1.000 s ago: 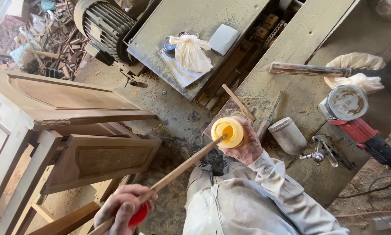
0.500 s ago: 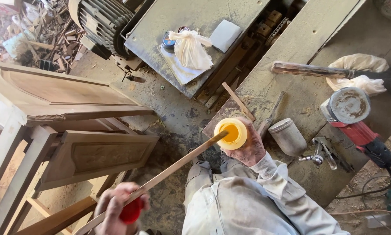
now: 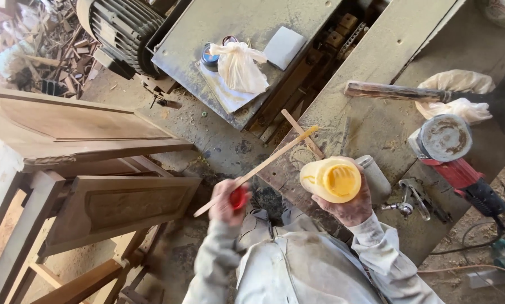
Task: Applying a yellow sealant or glue to a decorative carved wooden panel using a small wooden stick as an applicator.
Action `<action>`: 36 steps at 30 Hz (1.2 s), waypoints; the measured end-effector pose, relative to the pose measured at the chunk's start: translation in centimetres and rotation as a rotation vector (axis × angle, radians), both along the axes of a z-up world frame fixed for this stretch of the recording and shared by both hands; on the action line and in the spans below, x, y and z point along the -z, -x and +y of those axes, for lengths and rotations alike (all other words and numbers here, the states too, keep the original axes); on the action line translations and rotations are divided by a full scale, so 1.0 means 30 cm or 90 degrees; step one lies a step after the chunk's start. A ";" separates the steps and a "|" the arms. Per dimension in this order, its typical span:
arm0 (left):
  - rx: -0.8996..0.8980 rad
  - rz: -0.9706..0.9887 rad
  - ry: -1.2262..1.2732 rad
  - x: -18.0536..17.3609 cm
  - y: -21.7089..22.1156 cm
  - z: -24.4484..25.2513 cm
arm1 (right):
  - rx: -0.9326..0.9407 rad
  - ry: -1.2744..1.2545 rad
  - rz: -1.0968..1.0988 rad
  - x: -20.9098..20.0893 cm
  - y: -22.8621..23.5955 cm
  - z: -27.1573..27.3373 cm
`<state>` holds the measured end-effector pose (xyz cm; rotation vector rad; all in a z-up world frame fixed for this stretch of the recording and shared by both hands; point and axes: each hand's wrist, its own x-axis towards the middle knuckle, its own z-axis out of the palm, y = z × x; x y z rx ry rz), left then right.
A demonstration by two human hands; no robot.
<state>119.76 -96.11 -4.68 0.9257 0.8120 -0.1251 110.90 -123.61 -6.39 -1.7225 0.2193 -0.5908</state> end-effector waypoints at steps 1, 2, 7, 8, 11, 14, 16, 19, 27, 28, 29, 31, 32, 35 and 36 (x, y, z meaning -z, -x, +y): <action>0.008 0.035 0.059 0.061 -0.018 -0.073 | 0.000 -0.003 -0.003 0.004 0.002 0.000; 0.017 0.071 0.118 0.122 -0.035 -0.147 | 0.001 -0.007 -0.007 0.009 0.005 0.000; 0.056 0.111 0.192 0.204 0.011 -0.310 | -0.032 -0.002 -0.015 -0.022 -0.013 0.032; 0.070 0.140 0.194 0.196 0.029 -0.318 | -0.049 0.011 -0.028 -0.029 -0.017 0.043; 0.177 0.281 0.204 0.284 0.111 -0.263 | -0.053 0.028 -0.038 -0.061 -0.031 0.063; 0.365 0.301 0.136 0.292 0.180 -0.167 | -0.063 0.053 -0.039 -0.041 -0.037 0.070; 0.396 0.187 0.138 0.163 0.148 -0.157 | -0.067 0.027 -0.030 -0.043 -0.037 0.080; 0.486 -0.155 -0.057 -0.004 0.091 -0.182 | -0.063 0.023 -0.006 -0.058 -0.049 0.107; 0.703 -0.888 -0.865 -0.261 0.017 -0.364 | -0.098 -0.196 0.050 -0.160 -0.072 0.179; 0.718 -0.876 -0.908 -0.259 0.013 -0.369 | -0.102 -0.375 0.072 -0.192 -0.082 0.207; 0.736 -0.864 -0.948 -0.256 0.014 -0.372 | -0.100 -0.555 0.096 -0.223 -0.085 0.238; 0.823 -0.838 -0.886 -0.356 -0.022 -0.344 | -0.107 -0.454 0.092 -0.125 -0.070 0.192; 0.901 -0.809 -0.825 -0.407 -0.043 -0.334 | -0.116 -0.350 0.089 -0.076 -0.065 0.166; 1.009 -0.830 -0.780 -0.374 -0.110 -0.220 | -0.132 -0.044 0.082 -0.021 -0.064 0.141; 1.017 -0.831 -0.777 -0.380 -0.113 -0.212 | -0.126 -0.048 0.084 -0.022 -0.064 0.149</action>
